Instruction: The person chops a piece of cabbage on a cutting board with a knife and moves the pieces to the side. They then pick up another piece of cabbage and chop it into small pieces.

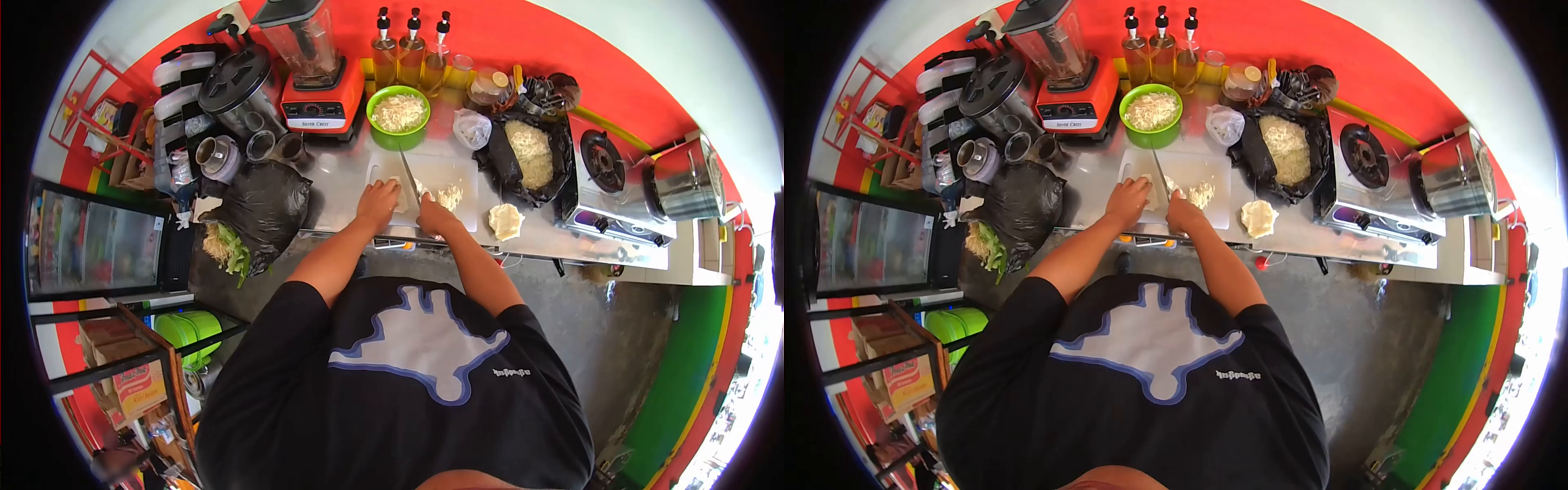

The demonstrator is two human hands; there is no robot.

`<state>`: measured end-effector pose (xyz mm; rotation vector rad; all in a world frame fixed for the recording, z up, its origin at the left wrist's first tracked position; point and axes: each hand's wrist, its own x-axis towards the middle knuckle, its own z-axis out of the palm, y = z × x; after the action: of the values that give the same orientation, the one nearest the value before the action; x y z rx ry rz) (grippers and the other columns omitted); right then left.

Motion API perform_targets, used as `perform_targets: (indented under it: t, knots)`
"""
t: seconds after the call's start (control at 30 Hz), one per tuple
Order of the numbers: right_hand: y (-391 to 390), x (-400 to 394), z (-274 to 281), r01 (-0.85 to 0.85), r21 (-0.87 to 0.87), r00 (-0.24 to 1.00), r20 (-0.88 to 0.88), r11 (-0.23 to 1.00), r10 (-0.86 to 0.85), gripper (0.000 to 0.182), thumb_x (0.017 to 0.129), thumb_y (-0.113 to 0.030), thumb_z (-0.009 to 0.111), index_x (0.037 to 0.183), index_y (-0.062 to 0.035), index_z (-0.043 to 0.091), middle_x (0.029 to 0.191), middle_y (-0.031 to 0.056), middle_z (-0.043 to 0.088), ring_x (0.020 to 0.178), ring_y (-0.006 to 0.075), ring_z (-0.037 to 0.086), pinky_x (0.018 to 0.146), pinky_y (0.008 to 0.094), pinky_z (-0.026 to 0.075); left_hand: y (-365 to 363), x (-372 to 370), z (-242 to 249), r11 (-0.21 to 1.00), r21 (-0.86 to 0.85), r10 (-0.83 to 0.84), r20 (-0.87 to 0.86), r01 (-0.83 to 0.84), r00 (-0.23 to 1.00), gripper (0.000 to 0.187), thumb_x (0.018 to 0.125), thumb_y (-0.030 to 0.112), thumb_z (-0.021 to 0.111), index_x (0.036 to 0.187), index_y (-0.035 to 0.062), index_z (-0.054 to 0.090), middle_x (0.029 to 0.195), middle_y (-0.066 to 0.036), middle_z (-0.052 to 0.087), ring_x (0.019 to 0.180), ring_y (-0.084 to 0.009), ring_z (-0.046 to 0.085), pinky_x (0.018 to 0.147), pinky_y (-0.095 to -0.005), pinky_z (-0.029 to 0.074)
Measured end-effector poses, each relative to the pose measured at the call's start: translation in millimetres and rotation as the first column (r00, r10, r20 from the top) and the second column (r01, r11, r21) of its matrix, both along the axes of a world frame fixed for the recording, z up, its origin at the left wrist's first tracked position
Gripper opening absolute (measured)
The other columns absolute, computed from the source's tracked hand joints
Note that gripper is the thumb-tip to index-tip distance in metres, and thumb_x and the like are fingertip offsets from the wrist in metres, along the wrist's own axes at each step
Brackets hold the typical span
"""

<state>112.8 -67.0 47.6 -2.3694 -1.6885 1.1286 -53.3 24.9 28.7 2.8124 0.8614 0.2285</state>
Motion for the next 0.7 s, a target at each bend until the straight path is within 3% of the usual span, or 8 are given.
perform_targets:
  t: [0.1, 0.2, 0.43, 0.5, 0.57, 0.63, 0.67, 0.7]
  knots:
    - [-12.1, 11.9, -2.5, 0.052, 0.117, 0.988, -0.152, 0.992, -0.033, 0.050, 0.087, -0.014, 0.059, 0.128, 0.0065, 0.038, 0.107, 0.0366, 0.066, 0.105, 0.0489, 0.065, 0.091, 0.0518, 0.051, 13.4, -10.6, 3.8, 0.997, 0.035, 0.065, -0.071, -0.063, 0.995, 0.033, 0.083, 0.007, 0.064, 0.116, 0.0065, 0.063, 0.116, -0.006, 0.057, 0.112, -0.0281, 0.056, 0.089, -0.0430, 0.045]
    - [-38.2, 19.1, 1.2, 0.093, 0.186, 0.989, -0.132, 0.978, -0.069, 0.046, 0.088, -0.017, 0.059, 0.123, 0.0044, 0.039, 0.100, 0.0368, 0.066, 0.099, 0.0507, 0.064, 0.087, 0.0550, 0.050, 23.4, -11.3, 6.7, 0.989, 0.108, 0.105, -0.036, -0.100, 0.994, 0.041, 0.081, 0.003, 0.060, 0.122, 0.0046, 0.062, 0.124, -0.007, 0.057, 0.115, -0.0282, 0.054, 0.093, -0.0430, 0.044]
    - [-95.9, 27.0, 10.6, 0.174, 0.217, 0.983, -0.103, 0.961, -0.154, 0.040, 0.090, -0.018, 0.062, 0.118, 0.0007, 0.040, 0.101, 0.0354, 0.066, 0.099, 0.0510, 0.063, 0.088, 0.0581, 0.049, 16.7, 37.4, -13.7, 0.994, 0.032, -0.106, 0.194, 0.101, 0.975, 0.050, 0.082, 0.003, 0.061, 0.132, 0.0081, 0.060, 0.135, -0.007, 0.054, 0.119, -0.0300, 0.052, 0.095, -0.0452, 0.045]
    - [-105.2, 30.2, 7.6, 0.205, 0.227, 0.977, -0.104, 0.952, -0.186, 0.041, 0.090, -0.019, 0.062, 0.118, 0.0004, 0.040, 0.100, 0.0353, 0.066, 0.099, 0.0512, 0.063, 0.087, 0.0584, 0.049, 6.0, 47.4, -16.7, 0.998, -0.064, 0.043, 0.221, -0.030, 0.974, 0.054, 0.080, 0.003, 0.063, 0.133, 0.0101, 0.059, 0.134, -0.011, 0.055, 0.117, -0.0342, 0.053, 0.097, -0.0452, 0.046]
    - [-120.0, 34.6, -0.1, 0.125, 0.253, 0.992, -0.063, 0.959, -0.113, 0.041, 0.091, -0.021, 0.064, 0.119, -0.0011, 0.040, 0.100, 0.0353, 0.066, 0.099, 0.0512, 0.063, 0.086, 0.0585, 0.049, 11.8, 54.4, -16.5, 0.998, -0.054, 0.022, 0.223, -0.010, 0.975, 0.041, 0.080, 0.007, 0.068, 0.120, 0.0111, 0.065, 0.128, -0.012, 0.059, 0.113, -0.0359, 0.055, 0.093, -0.0459, 0.048]
    - [-132.1, 36.2, 5.8, 0.185, 0.204, 0.982, -0.086, 0.961, -0.171, 0.044, 0.091, -0.023, 0.065, 0.124, -0.0042, 0.042, 0.103, 0.0329, 0.067, 0.101, 0.0506, 0.063, 0.087, 0.0578, 0.049, 13.5, 56.1, -6.4, 0.973, -0.208, 0.104, 0.000, -0.102, 0.995, 0.021, 0.082, 0.009, 0.068, 0.103, 0.0095, 0.068, 0.120, -0.011, 0.062, 0.112, -0.0340, 0.057, 0.091, -0.0495, 0.046]
    - [-138.0, 39.2, 3.7, 0.166, 0.203, 0.985, -0.089, 0.965, -0.151, 0.046, 0.091, -0.024, 0.066, 0.128, -0.0065, 0.044, 0.104, 0.0307, 0.067, 0.102, 0.0498, 0.063, 0.087, 0.0571, 0.049, 13.1, 55.4, -6.1, 0.980, -0.155, 0.132, 0.064, -0.121, 0.989, 0.007, 0.083, 0.010, 0.070, 0.088, 0.0075, 0.066, 0.107, -0.011, 0.067, 0.104, -0.0338, 0.060, 0.086, -0.0494, 0.048]
    - [-143.2, 40.8, 1.3, 0.143, 0.203, 0.988, -0.092, 0.969, -0.127, 0.047, 0.091, -0.024, 0.066, 0.131, -0.0088, 0.046, 0.106, 0.0285, 0.068, 0.103, 0.0491, 0.063, 0.088, 0.0563, 0.050, 15.1, 53.0, -7.4, 0.984, -0.152, 0.103, 0.047, -0.095, 0.994, 0.007, 0.083, 0.010, 0.070, 0.088, 0.0075, 0.066, 0.107, -0.011, 0.067, 0.104, -0.0338, 0.060, 0.086, -0.0494, 0.048]
